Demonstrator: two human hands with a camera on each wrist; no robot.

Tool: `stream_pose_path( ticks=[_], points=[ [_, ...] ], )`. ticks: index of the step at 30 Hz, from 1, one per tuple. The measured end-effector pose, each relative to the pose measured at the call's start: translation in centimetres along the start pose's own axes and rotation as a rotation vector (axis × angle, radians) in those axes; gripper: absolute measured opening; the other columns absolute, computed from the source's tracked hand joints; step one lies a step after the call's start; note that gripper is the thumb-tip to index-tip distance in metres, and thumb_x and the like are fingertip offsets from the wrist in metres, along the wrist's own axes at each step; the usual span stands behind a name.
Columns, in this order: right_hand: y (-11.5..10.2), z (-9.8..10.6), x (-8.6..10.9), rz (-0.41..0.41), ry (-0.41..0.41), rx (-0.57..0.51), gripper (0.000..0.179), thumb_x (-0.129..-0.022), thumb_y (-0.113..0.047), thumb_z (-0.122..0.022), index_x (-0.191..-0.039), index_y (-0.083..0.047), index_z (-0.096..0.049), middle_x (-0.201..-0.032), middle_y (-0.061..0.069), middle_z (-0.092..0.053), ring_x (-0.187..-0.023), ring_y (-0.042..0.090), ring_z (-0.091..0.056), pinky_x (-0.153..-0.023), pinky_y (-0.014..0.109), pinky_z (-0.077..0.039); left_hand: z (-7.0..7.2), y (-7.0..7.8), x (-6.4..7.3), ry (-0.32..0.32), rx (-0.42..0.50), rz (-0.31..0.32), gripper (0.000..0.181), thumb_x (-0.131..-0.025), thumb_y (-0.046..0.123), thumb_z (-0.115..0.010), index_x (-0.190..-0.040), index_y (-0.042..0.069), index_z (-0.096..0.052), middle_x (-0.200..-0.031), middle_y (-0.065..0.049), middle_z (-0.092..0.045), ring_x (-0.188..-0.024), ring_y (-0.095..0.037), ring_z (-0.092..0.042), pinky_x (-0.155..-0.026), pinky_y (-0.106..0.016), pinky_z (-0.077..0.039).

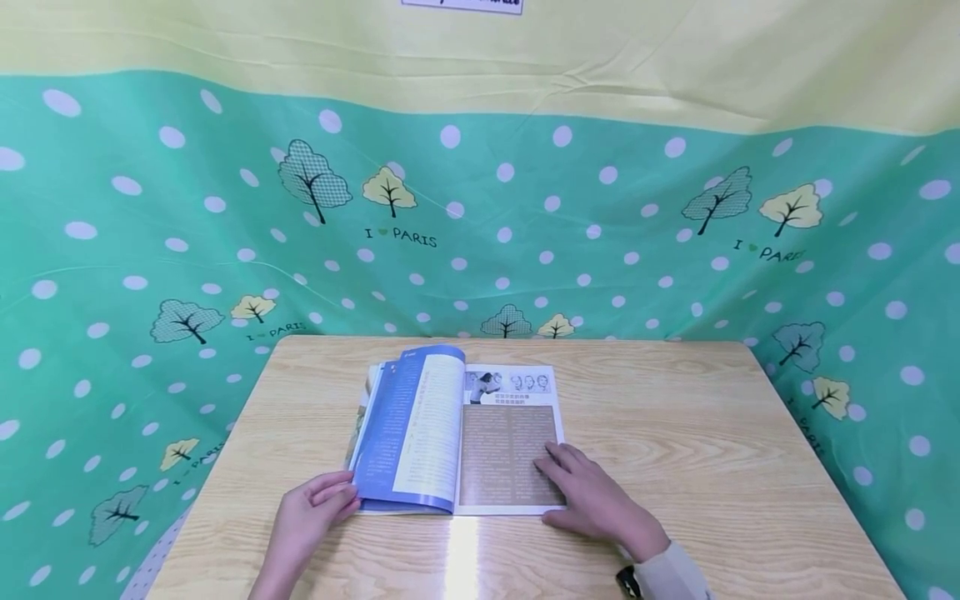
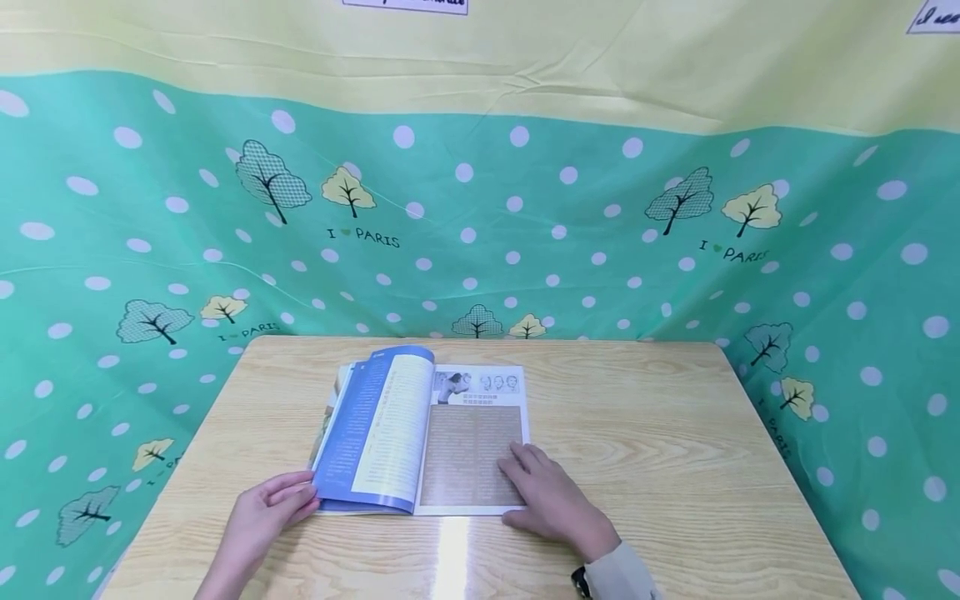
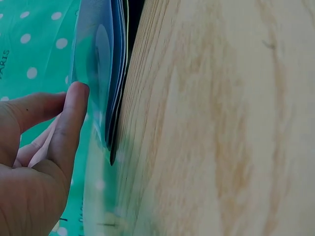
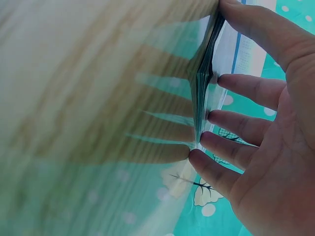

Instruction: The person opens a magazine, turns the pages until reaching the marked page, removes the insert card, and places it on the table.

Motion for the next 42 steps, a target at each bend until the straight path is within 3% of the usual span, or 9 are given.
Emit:
stream_pose_path(
  ticks=[9, 18, 24, 32, 38, 42],
  points=[
    [0.1, 0.2, 0.1, 0.032, 0.003, 0.0, 0.067, -0.089, -0.043, -0.074, -0.141, -0.006, -0.055, -0.15, 0.022, -0.043, -0.136, 0.044, -0.04, -0.11, 0.061, -0.039, 1.1, -1.0, -0.1, 0.033, -0.025, 0.022, 0.038, -0.091, -0.007, -0.067, -0.126, -0.017, -0.056, -0.102, -0.022, -0.072, -0.087, -0.023, -0.073, -0.083, -0.031, -0.061],
    [0.9, 1.0, 0.3, -0.001, 0.033, -0.136, 0.053, -0.097, -0.039, -0.067, -0.137, -0.005, -0.06, -0.144, 0.019, -0.051, -0.133, 0.038, -0.046, -0.11, 0.054, -0.042, 2.0, -1.5, -0.1, 0.06, -0.079, 0.052, 0.039, -0.091, -0.004, -0.069, -0.127, -0.014, -0.057, -0.102, -0.021, -0.072, -0.088, -0.024, -0.073, -0.081, -0.029, -0.062],
    [1.7, 1.5, 0.3, -0.06, 0.071, -0.163, 0.054, -0.098, -0.04, -0.065, -0.139, -0.006, -0.057, -0.143, 0.015, -0.052, -0.132, 0.033, -0.048, -0.11, 0.051, -0.043, 2.3, -1.7, 0.0, 0.064, -0.082, 0.075, 0.039, -0.091, -0.003, -0.069, -0.126, -0.015, -0.056, -0.101, -0.02, -0.072, -0.088, -0.024, -0.073, -0.08, -0.029, -0.062],
    [2.7, 2.9, 0.1, -0.145, 0.199, -0.123, 0.054, -0.094, -0.034, -0.071, -0.139, -0.007, -0.057, -0.136, 0.011, -0.058, -0.128, 0.03, -0.053, -0.108, 0.049, -0.047, 2.6, -1.6, 0.0, 0.07, -0.095, 0.063, 0.039, -0.091, -0.002, -0.069, -0.126, -0.015, -0.057, -0.099, -0.02, -0.073, -0.086, -0.023, -0.073, -0.079, -0.029, -0.062],
    [3.8, 3.1, 0.3, -0.275, 0.226, -0.103, 0.065, -0.093, -0.044, -0.07, -0.142, -0.005, -0.053, -0.138, 0.017, -0.057, -0.128, 0.035, -0.052, -0.105, 0.057, -0.047, 2.9, -1.2, 0.1, 0.076, -0.134, 0.056, 0.043, -0.091, 0.006, -0.073, -0.126, -0.013, -0.058, -0.1, -0.018, -0.073, -0.085, -0.022, -0.073, -0.078, -0.028, -0.062],
    [3.9, 3.0, 0.1, -0.291, 0.23, -0.123, 0.066, -0.093, -0.05, -0.068, -0.139, -0.004, -0.057, -0.136, 0.018, -0.058, -0.127, 0.037, -0.053, -0.104, 0.058, -0.047, 3.2, -0.9, 0.2, 0.077, -0.177, 0.054, 0.051, -0.089, 0.018, -0.078, -0.127, -0.01, -0.059, -0.104, -0.017, -0.073, -0.089, -0.021, -0.073, -0.08, -0.027, -0.062]
  ],
)
Point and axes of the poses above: each hand's wrist, its own x-axis away from the middle knuckle, its own z-axis out of the back of the hand, y = z × x, the point moved 9 cm from there along -x, towards the middle knuckle
